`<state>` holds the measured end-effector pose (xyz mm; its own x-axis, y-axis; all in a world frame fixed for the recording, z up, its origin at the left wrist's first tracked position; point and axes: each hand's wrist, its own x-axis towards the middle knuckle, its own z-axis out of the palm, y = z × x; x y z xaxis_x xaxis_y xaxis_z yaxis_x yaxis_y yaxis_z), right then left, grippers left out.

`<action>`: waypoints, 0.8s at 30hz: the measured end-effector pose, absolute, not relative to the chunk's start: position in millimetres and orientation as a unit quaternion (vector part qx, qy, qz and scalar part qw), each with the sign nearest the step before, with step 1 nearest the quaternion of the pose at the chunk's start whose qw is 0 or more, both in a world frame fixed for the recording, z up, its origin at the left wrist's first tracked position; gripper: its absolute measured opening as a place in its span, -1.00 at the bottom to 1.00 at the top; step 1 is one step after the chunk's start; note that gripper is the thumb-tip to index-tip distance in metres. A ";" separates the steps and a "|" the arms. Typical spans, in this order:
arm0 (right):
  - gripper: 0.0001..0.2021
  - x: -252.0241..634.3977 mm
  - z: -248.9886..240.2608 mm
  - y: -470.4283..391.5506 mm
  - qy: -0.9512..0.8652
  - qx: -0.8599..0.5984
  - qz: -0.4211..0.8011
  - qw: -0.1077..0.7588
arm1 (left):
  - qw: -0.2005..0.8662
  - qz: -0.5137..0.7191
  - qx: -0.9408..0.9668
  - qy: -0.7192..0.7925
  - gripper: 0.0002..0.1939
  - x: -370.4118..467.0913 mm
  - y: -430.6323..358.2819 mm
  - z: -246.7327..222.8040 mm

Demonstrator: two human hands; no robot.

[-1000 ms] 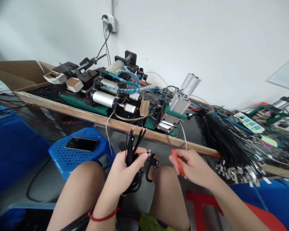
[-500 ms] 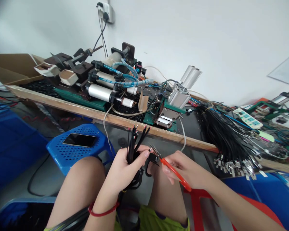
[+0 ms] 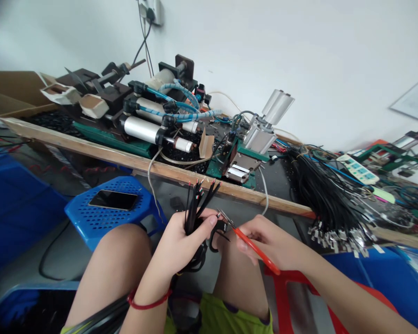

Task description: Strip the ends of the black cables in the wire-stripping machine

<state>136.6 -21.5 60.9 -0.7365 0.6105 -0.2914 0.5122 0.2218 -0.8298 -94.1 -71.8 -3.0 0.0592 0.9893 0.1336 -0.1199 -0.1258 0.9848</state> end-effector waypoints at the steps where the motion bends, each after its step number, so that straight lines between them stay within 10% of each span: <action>1: -0.21 137.2 60.2 -21.0 -0.782 -0.359 0.506 0.047 | 0.518 0.541 0.517 0.414 -0.71 -93.9 -71.8 -3.6; 24: -0.25 145.8 45.0 -19.2 -0.781 -0.354 0.512 0.049 | 0.525 0.526 0.524 0.416 -0.70 -93.9 -72.7 1.1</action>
